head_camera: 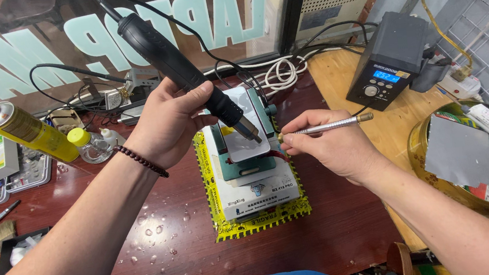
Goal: The person holds a hot air gun over a phone clamped in a repair fixture, heating the screen while working a thin pry tool along the edge of the display. They continue heating and prying around the phone to separate the screen from the body.
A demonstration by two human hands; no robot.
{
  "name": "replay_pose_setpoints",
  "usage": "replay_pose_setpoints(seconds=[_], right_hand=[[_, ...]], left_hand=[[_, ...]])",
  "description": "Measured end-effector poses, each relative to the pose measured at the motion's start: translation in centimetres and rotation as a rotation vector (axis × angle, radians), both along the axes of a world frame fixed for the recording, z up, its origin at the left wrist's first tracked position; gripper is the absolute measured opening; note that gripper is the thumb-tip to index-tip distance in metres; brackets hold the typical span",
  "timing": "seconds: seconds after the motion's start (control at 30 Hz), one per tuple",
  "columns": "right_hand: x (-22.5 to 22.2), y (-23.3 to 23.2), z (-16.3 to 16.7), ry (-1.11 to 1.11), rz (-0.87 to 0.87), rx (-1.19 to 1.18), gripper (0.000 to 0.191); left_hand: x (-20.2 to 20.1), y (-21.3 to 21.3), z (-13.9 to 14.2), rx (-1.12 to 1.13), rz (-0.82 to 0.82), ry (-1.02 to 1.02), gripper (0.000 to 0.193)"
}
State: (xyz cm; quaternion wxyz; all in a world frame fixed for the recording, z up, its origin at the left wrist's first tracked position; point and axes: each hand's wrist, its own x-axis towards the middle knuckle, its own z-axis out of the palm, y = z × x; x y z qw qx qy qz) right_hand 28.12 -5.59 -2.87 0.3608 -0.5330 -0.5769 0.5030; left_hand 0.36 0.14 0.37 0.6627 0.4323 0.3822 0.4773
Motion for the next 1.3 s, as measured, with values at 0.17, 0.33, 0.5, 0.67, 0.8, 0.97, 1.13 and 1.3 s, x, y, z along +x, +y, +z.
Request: replay_pose_setpoints(seconds=[0.17, 0.33, 0.5, 0.67, 0.8, 0.97, 1.13, 1.3], right_hand=[[0.2, 0.8, 0.1, -0.025, 0.036, 0.003, 0.015], [0.7, 3.0, 0.6, -0.083, 0.114, -0.041, 0.014], [0.7, 4.3, 0.7, -0.080, 0.148, -0.077, 0.016], [1.5, 4.3, 1.1, -0.130, 0.283, -0.017, 0.014], [1.2, 3.8, 0.5, -0.079, 0.189, -0.005, 0.014], [0.7, 3.6, 0.5, -0.036, 0.170, -0.027, 0.015], [0.6, 3.6, 2.2, -0.323, 0.338, 0.214, 0.013], [-0.3, 3.2, 2.6, -0.340, 0.294, 0.179, 0.016]], left_hand=[[0.1, -0.1, 0.1, 0.007, -0.012, -0.003, 0.020], [-0.1, -0.4, 0.1, -0.008, -0.007, 0.008, 0.019], [-0.2, -0.4, -0.2, -0.014, -0.002, -0.023, 0.019], [-0.6, -0.5, -0.6, -0.013, -0.006, -0.049, 0.019], [-0.6, -0.5, -0.8, -0.024, -0.005, -0.064, 0.016], [-0.7, -0.5, -0.9, -0.022, -0.013, -0.073, 0.015], [-0.6, -0.3, -0.7, -0.039, 0.000, -0.046, 0.016], [-0.4, -0.5, -0.4, -0.039, 0.007, -0.027, 0.018]])
